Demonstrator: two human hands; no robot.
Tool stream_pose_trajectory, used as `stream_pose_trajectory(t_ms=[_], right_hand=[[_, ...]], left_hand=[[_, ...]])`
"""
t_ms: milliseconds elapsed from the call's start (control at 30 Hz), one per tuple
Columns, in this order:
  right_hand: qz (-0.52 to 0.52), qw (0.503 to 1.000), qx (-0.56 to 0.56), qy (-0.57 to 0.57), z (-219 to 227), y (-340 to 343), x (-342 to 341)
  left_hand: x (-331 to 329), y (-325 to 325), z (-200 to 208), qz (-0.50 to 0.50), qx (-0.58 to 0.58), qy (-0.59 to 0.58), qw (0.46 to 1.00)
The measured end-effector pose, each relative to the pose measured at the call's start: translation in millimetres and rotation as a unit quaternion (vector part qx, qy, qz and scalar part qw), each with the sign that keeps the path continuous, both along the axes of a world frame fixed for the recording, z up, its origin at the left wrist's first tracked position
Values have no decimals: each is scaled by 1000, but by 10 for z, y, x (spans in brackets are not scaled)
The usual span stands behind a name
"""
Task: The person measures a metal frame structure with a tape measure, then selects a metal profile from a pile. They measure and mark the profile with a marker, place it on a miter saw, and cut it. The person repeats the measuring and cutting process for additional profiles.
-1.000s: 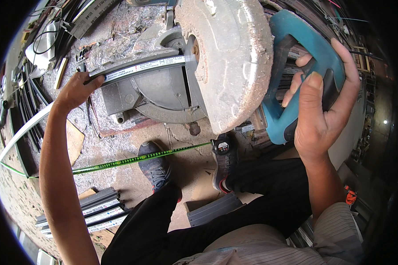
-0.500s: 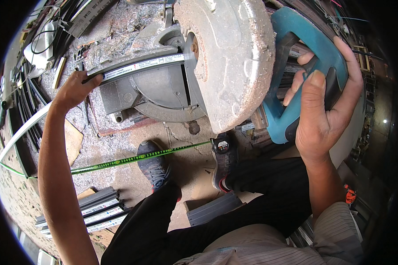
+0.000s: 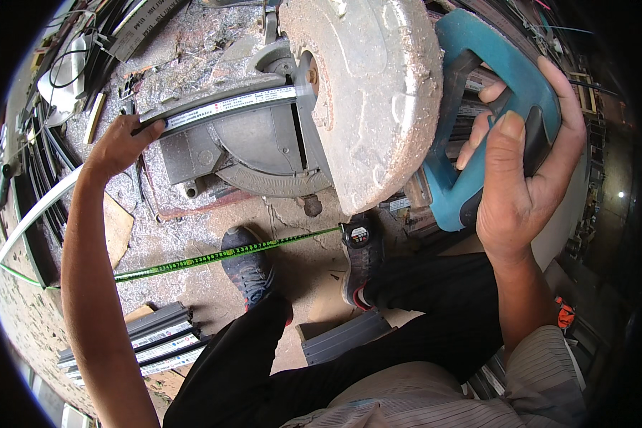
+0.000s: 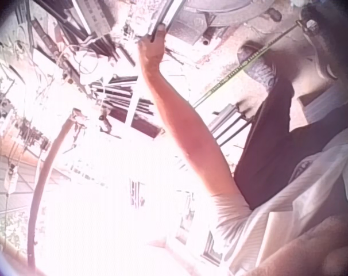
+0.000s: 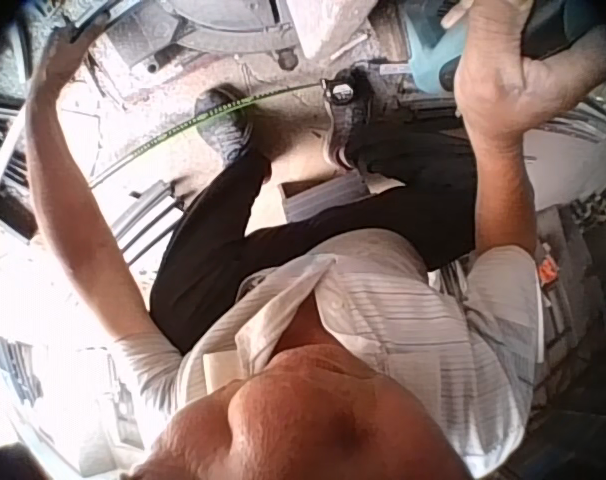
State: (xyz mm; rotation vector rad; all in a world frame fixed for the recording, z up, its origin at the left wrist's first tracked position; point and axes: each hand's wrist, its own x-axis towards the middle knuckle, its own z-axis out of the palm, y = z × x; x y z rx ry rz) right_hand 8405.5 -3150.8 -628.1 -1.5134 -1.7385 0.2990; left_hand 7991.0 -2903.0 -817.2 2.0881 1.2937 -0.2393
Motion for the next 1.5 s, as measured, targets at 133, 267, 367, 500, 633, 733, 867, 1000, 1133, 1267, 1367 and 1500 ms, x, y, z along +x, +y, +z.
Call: stream_pose_trajectory(t_ms=[133, 267, 367, 500, 633, 733, 867, 1000, 1133, 1267, 1367, 1500], right_hand=[[-1, 1000, -3, -2, 10, 0, 0], [4, 1000, -2, -1, 9, 8, -1], [3, 1000, -4, 0, 10, -2, 1], [3, 1000, -2, 6, 3, 4, -1], [-10, 1000, -4, 9, 2, -1, -20], [-22, 1000, -16, 13, 33, -20, -27], [-31, 999, -19, 25, 63, 1, -62], [-29, 999, -8, 16, 72, 27, -86], [-20, 1000, 4, 23, 98, 80, -154], [-57, 997, -38, 38, 137, 53, -77], [-62, 997, -36, 43, 155, 79, -79], [-76, 995, -36, 57, 182, 149, -122]], left_hand=[[3, 12, 17, -1, -8, 9, 1000], [-17, 16, 0, 10, -14, 16, 1000], [7, 11, 36, 8, -16, 22, 1000], [7, 8, 30, 13, -16, 18, 1000], [2, 10, 39, 9, -24, 13, 1000], [24, -6, 61, 4, -16, 7, 1000], [47, -17, 92, -1, -9, 8, 1000], [48, -20, 105, 0, -13, 5, 1000], [60, -21, 86, 0, -10, 18, 1000], [45, -24, 121, -1, -10, 35, 999], [71, -13, 113, -5, -11, 26, 1000], [42, -15, 90, -3, -8, 20, 1000]])
